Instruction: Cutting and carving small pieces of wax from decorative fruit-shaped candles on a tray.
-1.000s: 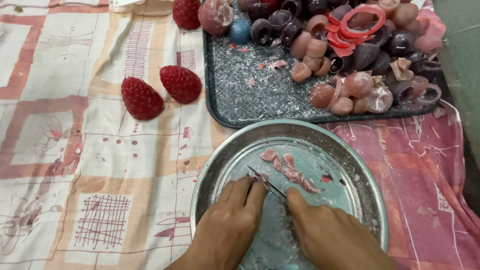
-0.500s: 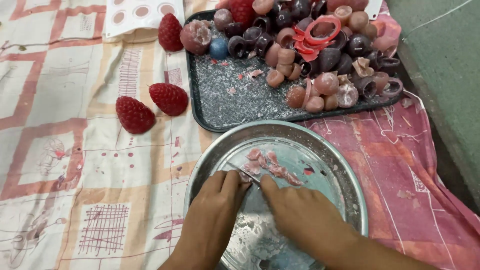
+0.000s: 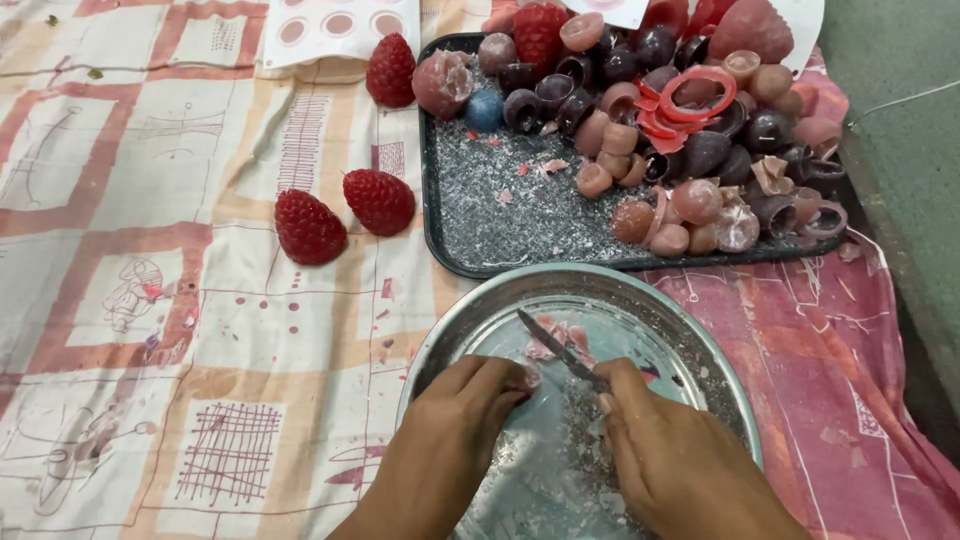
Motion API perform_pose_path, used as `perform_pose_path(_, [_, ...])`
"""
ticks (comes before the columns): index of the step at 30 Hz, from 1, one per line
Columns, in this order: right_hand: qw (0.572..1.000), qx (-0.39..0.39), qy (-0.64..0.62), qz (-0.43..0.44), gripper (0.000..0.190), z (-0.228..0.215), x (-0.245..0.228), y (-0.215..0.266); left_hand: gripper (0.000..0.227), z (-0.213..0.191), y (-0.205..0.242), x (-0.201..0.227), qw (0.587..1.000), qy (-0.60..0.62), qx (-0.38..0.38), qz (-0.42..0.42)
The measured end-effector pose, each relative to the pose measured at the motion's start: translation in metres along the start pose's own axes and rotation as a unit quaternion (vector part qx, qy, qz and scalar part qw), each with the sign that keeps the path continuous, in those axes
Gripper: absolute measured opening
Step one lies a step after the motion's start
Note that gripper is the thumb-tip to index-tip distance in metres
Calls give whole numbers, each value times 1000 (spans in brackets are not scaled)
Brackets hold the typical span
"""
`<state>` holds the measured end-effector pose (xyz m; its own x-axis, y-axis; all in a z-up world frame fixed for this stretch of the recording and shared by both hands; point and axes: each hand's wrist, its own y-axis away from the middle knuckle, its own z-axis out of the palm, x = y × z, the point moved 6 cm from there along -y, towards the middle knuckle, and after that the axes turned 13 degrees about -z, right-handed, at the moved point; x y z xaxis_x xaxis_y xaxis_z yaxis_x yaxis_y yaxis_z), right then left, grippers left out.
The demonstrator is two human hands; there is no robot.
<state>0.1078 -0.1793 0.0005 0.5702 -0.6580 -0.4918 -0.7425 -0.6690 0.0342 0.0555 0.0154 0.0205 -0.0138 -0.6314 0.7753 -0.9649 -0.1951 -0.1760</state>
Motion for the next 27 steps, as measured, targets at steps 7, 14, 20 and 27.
perform_pose_path(7, [998,-31,-21,53,37,6,-4,4,16,-4,-2,6,1000,-9,11,25])
perform_pose_path(14, [992,-99,69,42,40,22,3,2,16,2,-1,-3,999,-39,12,-8])
perform_pose_path(20, [993,-94,76,4,22,27,-3,-3,14,6,-1,-6,999,-29,0,-33])
perform_pose_path(27, [987,-124,75,66,33,21,-15,-12,15,18,5,-8,997,-76,-21,16])
